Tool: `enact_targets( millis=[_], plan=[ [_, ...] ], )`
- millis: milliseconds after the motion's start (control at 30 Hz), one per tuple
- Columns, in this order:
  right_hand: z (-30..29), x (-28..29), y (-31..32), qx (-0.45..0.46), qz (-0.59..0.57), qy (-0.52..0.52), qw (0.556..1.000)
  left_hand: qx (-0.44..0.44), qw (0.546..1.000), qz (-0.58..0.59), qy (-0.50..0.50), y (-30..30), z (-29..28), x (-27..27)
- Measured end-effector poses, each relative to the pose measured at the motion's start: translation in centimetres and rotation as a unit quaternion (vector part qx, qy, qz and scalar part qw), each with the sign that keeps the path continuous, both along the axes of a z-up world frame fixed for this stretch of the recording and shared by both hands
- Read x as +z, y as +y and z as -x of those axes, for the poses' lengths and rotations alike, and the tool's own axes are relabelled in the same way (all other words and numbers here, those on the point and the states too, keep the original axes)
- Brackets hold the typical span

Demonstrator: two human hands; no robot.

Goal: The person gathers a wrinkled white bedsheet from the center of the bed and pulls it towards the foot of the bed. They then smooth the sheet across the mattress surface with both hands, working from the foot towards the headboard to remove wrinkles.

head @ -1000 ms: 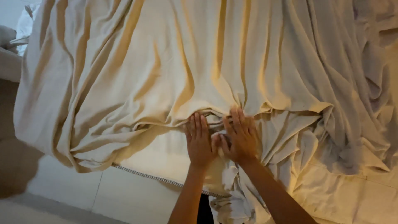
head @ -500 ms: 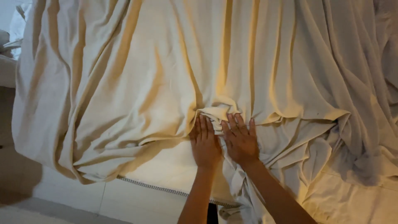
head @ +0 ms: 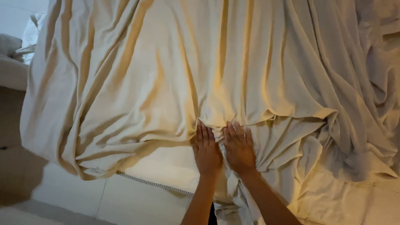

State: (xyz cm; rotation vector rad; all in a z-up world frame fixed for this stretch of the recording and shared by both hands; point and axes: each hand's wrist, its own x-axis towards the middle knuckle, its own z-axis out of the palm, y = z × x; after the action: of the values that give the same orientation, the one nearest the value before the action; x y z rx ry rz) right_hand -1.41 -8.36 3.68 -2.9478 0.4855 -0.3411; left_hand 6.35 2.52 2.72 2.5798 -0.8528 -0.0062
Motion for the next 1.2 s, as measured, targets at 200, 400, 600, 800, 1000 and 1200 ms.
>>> enact_targets(
  millis=[200,400,600,800,1000,1200],
  plan=[
    [2.5,0.2,1.2,0.008,-0.024,0.003,1.000,-0.011,0.999,-0.050,0.015,0.6,4.1,0.0],
    [4.2,1.0,1.5,0.017,-0.048,-0.021,0.998,0.006,1.000,-0.001,-0.005,1.1,5.7,0.2],
    [7.7,0.3,1.5,0.022,-0.051,-0.038,0.998,0.004,1.000,-0.005,0.018,1.2,9.6,0.7],
    [9.4,0.5,2.0,0.028,-0.065,-0.029,0.997,-0.007,0.999,0.007,0.042,1.9,10.8,-0.1],
    [11.5,-0.5,2.2,0.020,-0.024,0.065,0.997,-0.012,0.999,0.020,0.042,2.4,13.4,-0.8],
    [11.2,1.4,2.2,0.011,-0.077,-0.013,0.997,-0.028,0.999,0.022,0.034,3.0,13.2,-0.3]
  ],
)
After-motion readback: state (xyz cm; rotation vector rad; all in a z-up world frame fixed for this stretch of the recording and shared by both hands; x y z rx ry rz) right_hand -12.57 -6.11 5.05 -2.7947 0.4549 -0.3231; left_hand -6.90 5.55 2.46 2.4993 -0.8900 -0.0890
